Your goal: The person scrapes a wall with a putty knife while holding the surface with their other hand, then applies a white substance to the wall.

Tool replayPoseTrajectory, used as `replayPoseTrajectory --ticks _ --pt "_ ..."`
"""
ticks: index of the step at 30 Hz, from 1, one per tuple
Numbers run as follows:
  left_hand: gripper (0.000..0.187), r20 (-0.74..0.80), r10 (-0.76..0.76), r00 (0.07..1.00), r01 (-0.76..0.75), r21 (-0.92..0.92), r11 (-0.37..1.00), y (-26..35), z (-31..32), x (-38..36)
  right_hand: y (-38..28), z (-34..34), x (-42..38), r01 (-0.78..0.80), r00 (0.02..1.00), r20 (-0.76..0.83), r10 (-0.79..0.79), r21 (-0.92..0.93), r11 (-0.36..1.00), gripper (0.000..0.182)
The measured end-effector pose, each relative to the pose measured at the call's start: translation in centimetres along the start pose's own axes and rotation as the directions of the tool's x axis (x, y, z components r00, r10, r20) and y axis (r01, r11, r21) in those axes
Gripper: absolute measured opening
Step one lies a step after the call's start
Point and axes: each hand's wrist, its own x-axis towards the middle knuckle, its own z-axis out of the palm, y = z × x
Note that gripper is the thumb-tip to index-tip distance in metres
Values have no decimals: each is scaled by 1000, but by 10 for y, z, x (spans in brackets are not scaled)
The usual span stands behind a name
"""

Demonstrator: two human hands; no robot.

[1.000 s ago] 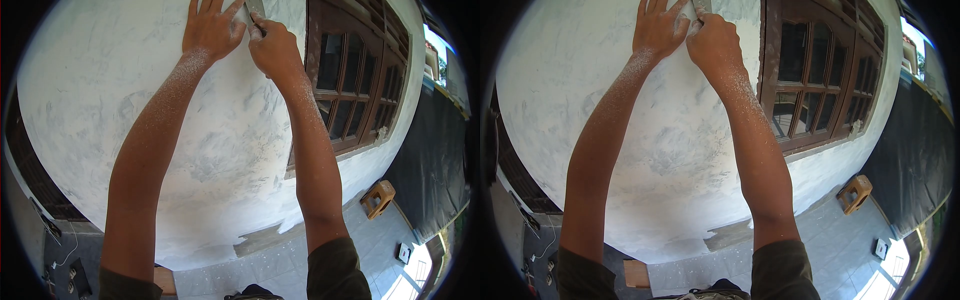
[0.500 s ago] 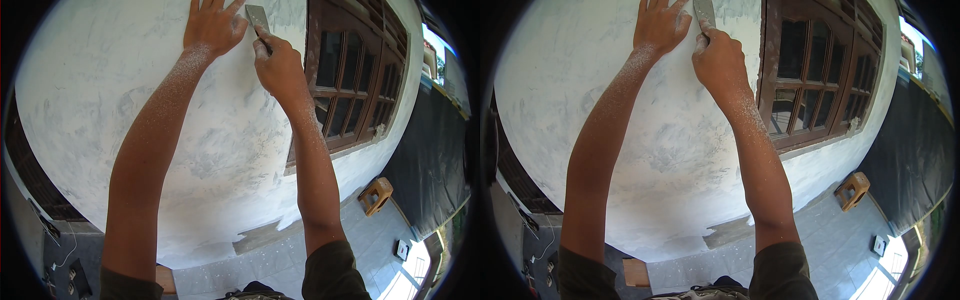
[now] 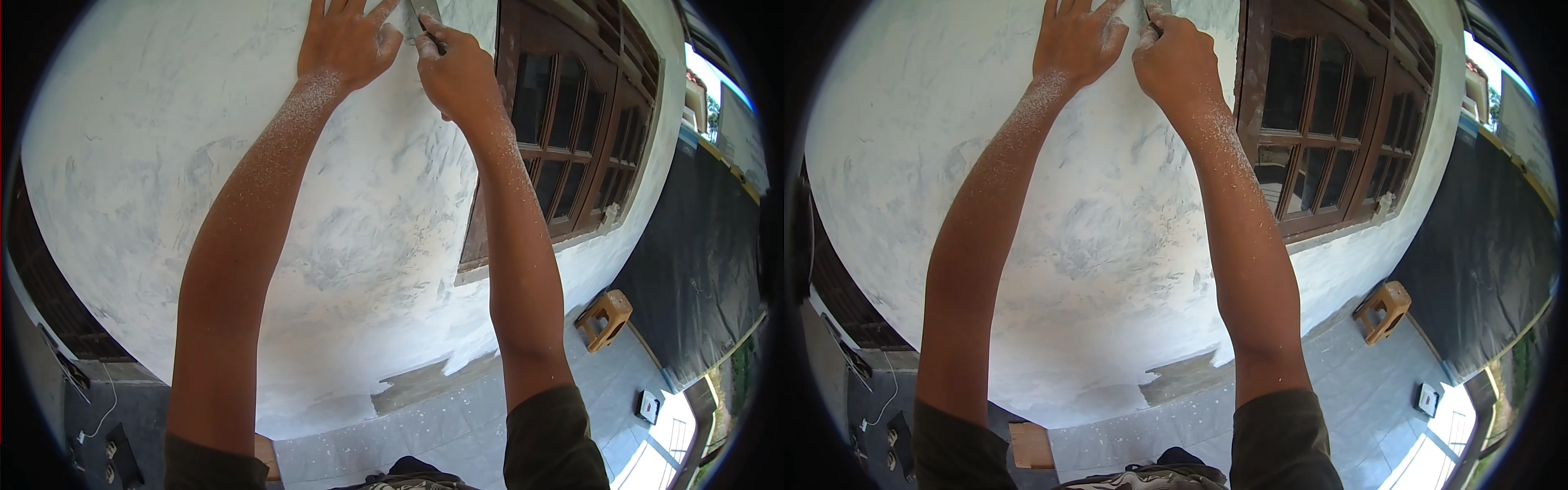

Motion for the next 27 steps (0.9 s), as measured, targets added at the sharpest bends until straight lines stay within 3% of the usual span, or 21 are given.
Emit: replayPoseTrajectory --ticks 4,10,12,18,20,27 --pt "62 1 3 1000 -3 -7 1000 0 -2 0 -5 -5 -17 -47 997 60 47 -2 999 39" --pt "61 -2 0 1000 0 -10 1000 0 0 0 -3 3 8 38 999 -21 -39 -42 998 42" --pt "61 7 0 1000 0 -1 1000 1 -2 1 -1 2 1 -1 1000 1 1 30 1000 43" --pt "61 -20 6 1000 -6 19 1000 0 0 1 6 4 -23 16 999 53 -15 -29 999 43" --pt "61 2 -6 1000 6 32 999 0 -3 1 8 6 -10 85 996 -9 -85 -16 996 42" --pt "65 -4 41 999 -40 94 995 0 -4 2 6 -1 -15 31 999 36 -32 18 999 40"
